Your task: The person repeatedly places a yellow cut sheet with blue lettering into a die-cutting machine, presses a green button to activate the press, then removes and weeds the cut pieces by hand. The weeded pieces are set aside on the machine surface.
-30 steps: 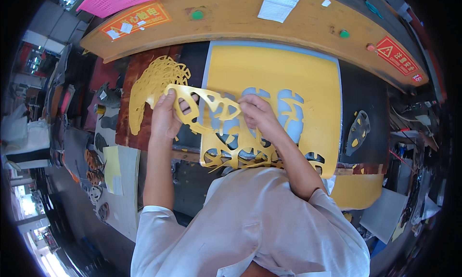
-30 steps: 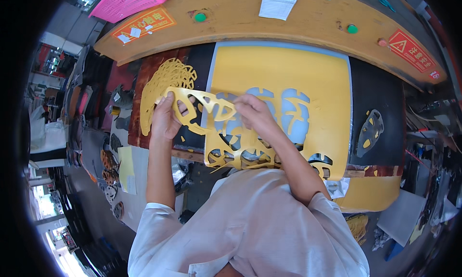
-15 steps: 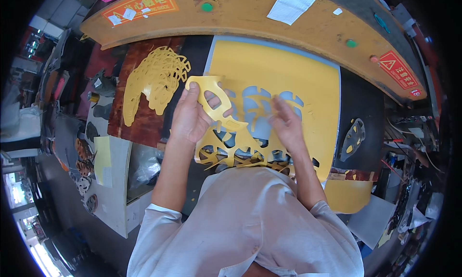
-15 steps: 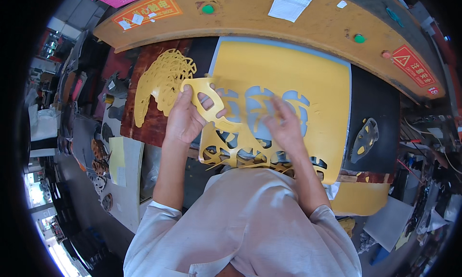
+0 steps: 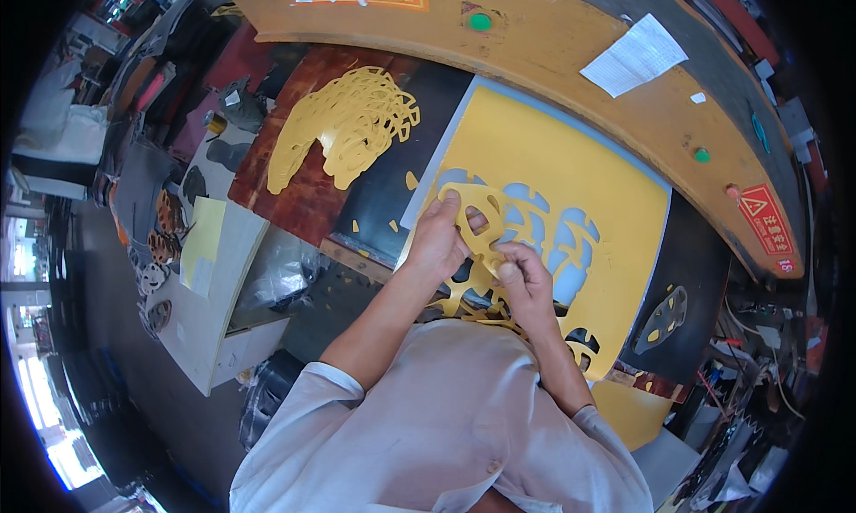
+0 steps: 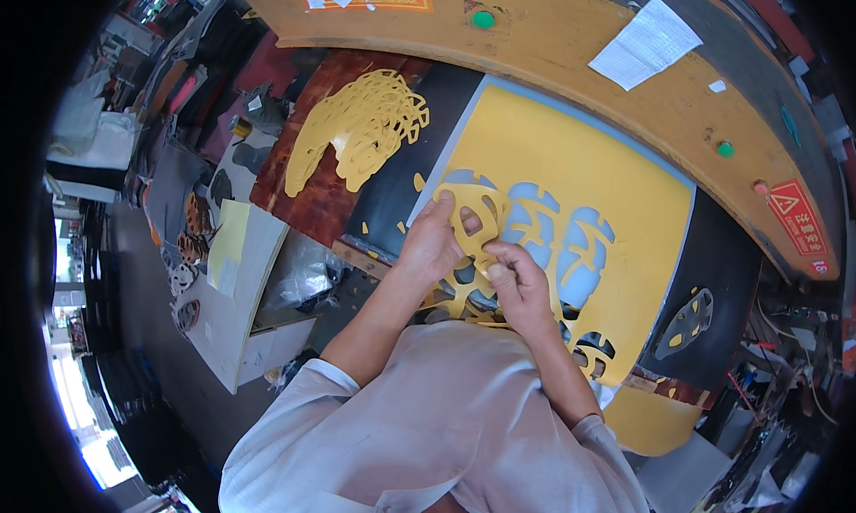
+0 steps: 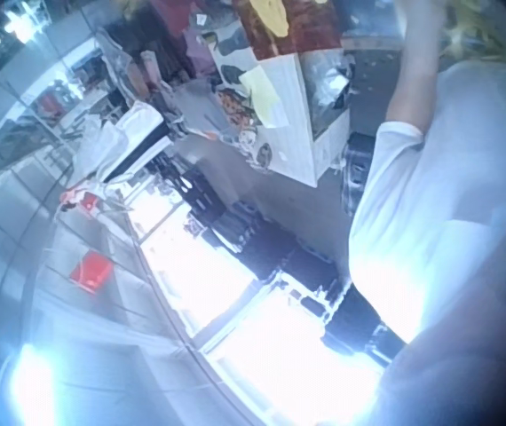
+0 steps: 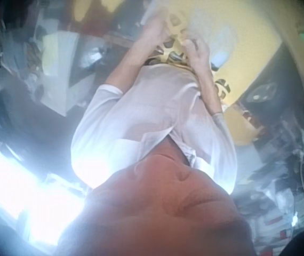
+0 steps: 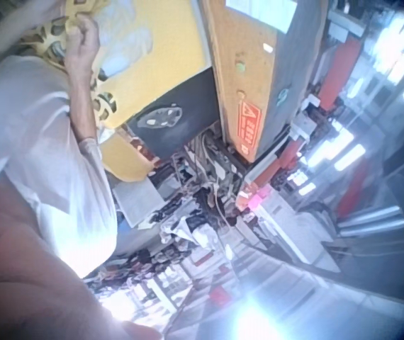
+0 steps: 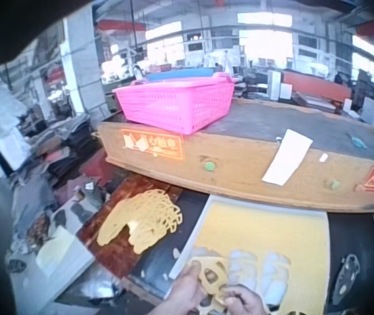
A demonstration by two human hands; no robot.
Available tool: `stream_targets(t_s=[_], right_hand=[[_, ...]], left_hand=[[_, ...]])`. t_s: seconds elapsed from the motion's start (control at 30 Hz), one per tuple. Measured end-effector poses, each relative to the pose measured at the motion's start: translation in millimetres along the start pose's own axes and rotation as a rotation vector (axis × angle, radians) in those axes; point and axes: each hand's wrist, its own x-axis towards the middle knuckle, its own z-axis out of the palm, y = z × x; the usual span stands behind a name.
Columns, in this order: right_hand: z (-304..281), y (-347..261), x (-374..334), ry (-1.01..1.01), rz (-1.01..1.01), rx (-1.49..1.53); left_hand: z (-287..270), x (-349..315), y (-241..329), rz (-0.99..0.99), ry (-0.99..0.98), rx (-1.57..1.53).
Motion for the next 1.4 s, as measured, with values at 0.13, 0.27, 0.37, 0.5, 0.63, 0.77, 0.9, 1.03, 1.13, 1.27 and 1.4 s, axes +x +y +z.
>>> stream_targets(t_s=[0.13,0.27,0.37,0.5,0.63,0.77,0.9,1.03,1.13,1.27,1.4], right_hand=[[-11.3,2.3,-0.1,-0.15,-0.062,-0.259],[-29.8,16.0,-11.2,-0.132,0.06,-0.002],[-48.0,27.9,-26.0,0.001,0.344,0.025],[-61.6,43.7,-42.7,0.023,0.385,-0.054],[-66.5,53.8,-60.3,0.11,0.434,-0.085],[-77.9,53.2,-82.7,0.195,0.5,-0.056],[-86.2,53.9,-87.8,0.32,0.573,-0.055],[-92.7,52.1,-82.3,0.272,0.536,-0.182],[-111.5,40.2,-102.8,0.184,0.464,-0.247],[-158.9,18.4,-164.5,-0.221,0.632,-0.607],[-186.3,18.9,-202.5,-0.004,0.789,-0.681]], left_hand=[[1.3,5.9,8.0,0.025,0.0,0.037],[14.8,12.7,39.3,0.175,-0.066,0.129],[34.1,26.6,72.2,0.356,-0.118,0.193],[28.2,64.4,123.2,0.601,-0.237,0.126],[-49.3,91.7,135.8,0.536,0.219,0.17],[-137.2,77.7,100.7,0.274,0.703,0.391],[-171.2,77.3,99.1,1.201,0.629,1.487],[-178.3,119.5,110.7,1.169,0.291,2.133],[-192.7,151.9,119.6,1.037,0.174,2.286],[-205.2,176.6,128.0,1.014,0.073,1.976],[-193.7,173.0,130.6,1.008,0.261,2.282]])
